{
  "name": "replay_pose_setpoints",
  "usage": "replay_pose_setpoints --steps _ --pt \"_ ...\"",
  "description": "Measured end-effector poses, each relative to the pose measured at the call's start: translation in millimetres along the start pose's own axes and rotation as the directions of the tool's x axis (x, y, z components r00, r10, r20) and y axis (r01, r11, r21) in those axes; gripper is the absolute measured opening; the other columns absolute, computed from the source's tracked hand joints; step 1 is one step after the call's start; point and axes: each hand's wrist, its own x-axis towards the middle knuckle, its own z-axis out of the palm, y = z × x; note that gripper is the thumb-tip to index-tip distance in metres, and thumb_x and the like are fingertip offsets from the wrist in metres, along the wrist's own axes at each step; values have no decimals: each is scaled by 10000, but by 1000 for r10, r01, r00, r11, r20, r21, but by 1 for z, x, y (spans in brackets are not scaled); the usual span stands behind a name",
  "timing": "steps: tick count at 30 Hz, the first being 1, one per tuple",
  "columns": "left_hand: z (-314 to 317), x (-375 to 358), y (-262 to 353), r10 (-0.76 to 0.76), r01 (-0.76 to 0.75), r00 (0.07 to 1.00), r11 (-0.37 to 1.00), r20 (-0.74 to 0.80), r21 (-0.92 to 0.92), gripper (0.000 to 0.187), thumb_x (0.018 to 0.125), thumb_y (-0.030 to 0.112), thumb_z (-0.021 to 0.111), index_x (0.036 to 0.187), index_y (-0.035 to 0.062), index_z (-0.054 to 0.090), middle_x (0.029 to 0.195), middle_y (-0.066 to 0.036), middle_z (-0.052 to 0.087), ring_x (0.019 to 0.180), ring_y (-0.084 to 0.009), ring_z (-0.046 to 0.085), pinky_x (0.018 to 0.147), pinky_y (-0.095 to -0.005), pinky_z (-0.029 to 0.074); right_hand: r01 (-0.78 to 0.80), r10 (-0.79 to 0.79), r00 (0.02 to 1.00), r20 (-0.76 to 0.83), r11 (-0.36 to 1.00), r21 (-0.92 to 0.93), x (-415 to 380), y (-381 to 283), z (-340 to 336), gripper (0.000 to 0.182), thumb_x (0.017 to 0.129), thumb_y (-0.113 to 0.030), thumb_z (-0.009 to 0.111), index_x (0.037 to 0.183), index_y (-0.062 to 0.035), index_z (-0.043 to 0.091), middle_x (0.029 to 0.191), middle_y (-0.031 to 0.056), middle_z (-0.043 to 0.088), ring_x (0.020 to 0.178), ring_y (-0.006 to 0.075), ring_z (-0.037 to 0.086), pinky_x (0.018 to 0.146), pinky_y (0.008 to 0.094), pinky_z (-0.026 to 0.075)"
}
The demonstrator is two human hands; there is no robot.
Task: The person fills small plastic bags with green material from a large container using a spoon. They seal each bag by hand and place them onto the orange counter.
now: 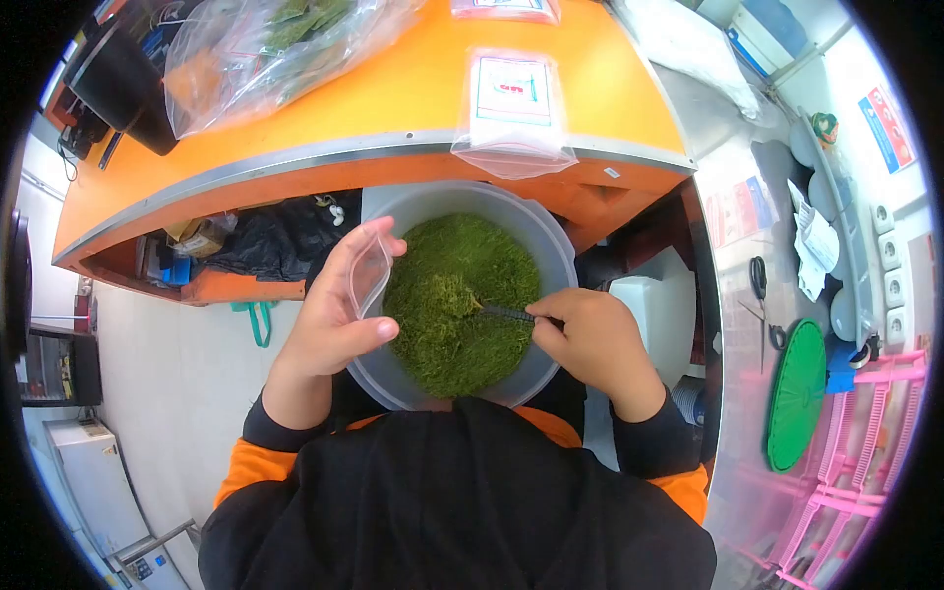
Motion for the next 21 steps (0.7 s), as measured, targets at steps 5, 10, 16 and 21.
replay_pose_setpoints --steps 5,10,16,21 --pt "3 4 -12 -83 86 996 969 -24 233 762 696 174 750 1322 12 348 1226 -129 437 1202 -243 402 1022 -337 298 -57 65 995 -72 992 110 -5 4 -18 168 710 -103 612 828 -8 683 720 124 636 634 252 612 586 318 479" --pt "13 10 -18 -114 82 993 835 25 545 708 673 261 768 1244 7 435 1228 -180 452 1184 -321 412 1002 -392 335 55 -53 960 -273 999 0 -6 -8 -31 120 671 -91 646 770 -28 671 671 93 608 584 243 584 537 312 459" --pt "20 12 -20 -120 101 993 826 -2 555 693 659 275 775 1211 5 455 1182 -177 479 1171 -327 416 988 -397 344 200 -278 883 -378 952 -234 -2 -19 -25 106 646 -78 664 751 -65 656 642 74 574 556 227 564 504 313 436" --pt "20 11 -15 -157 156 987 845 -42 511 648 646 211 781 1178 15 467 1123 -147 485 1085 -282 470 962 -365 358 90 -135 904 -405 988 -129 -6 -18 -32 119 672 -95 670 789 -73 657 708 64 605 609 226 583 525 326 448"
